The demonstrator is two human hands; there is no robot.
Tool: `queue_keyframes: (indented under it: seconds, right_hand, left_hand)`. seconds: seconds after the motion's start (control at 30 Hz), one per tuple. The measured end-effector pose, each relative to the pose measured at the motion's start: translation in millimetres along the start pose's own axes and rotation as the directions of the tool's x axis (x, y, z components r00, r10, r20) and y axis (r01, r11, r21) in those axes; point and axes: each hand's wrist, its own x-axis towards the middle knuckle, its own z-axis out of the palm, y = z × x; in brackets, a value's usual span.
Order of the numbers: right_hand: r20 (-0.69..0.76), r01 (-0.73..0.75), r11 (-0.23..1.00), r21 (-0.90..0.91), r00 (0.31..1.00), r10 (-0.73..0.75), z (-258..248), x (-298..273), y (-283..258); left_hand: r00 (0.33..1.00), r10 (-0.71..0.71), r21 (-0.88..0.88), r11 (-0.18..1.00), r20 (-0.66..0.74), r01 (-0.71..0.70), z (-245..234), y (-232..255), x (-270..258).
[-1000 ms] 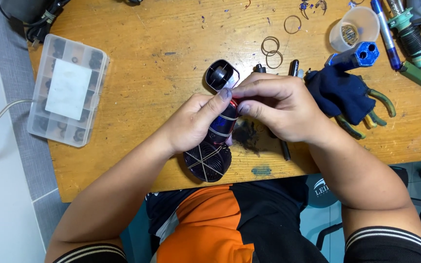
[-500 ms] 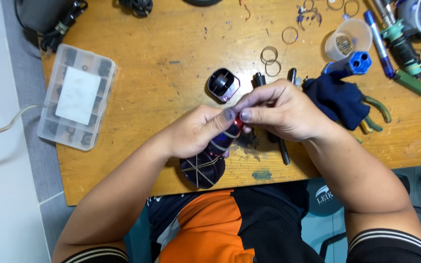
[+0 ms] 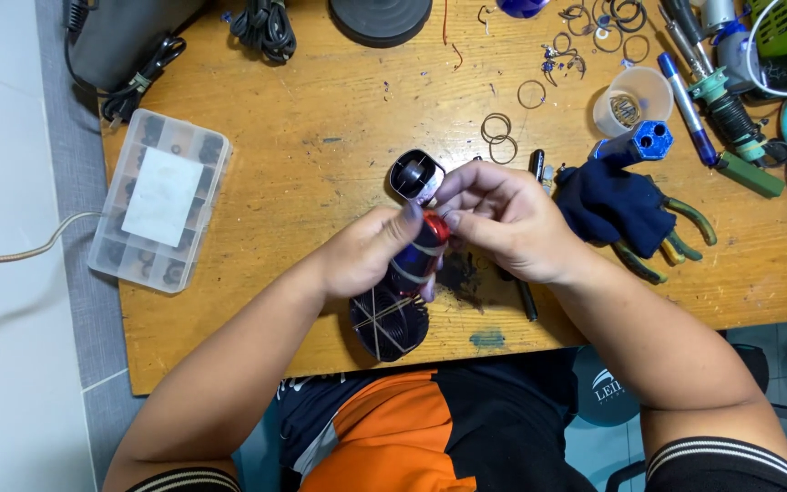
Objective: Repairing a handheld fan by securing internal components with rubber bands and adjusting parts with a marker
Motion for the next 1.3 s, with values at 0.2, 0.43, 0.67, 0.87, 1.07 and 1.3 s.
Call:
queue_keyframes:
  seconds: [0.2, 0.43, 0.67, 0.87, 1.07, 1.3]
  right_hand:
    - [0.037, 0.353, 0.834, -0.424, 0.927, -0.373, 9, 3, -28]
    - [0.286, 0.444, 0.673, -0.592, 0.896, -0.341, -3, 3, -40]
    - [0.162, 0.292, 0.935, -0.199, 0.951, -0.262, -8, -5, -33]
    - [-0.048, 0.234, 0.972, -0.015, 0.971, -0.234, -22, 1, -25]
    - [-0.096, 0.196, 0.562, -0.804, 0.889, -0.448, -61, 8, -52]
    - [-0.074, 0.008, 0.219, -0.976, 0.929, -0.363, -78, 16, -56]
  left_hand:
    - [0.976, 0.013, -0.396, 0.913, -0.216, -0.1, 7, -16, -3]
    - [0.985, 0.031, -0.481, 0.87, -0.172, -0.111, 3, 3, -4]
    - [0.996, 0.054, -0.118, 0.991, -0.077, -0.063, -1, -4, -3]
    - [0.993, 0.07, -0.008, 0.998, 0.091, -0.07, 0, 9, -7]
    - [0.996, -0.083, -0.22, 0.972, 0.014, 0.084, -8, 0, -3]
    - [0.969, -0.128, -0.528, 0.849, -0.212, -0.004, -4, -12, 0]
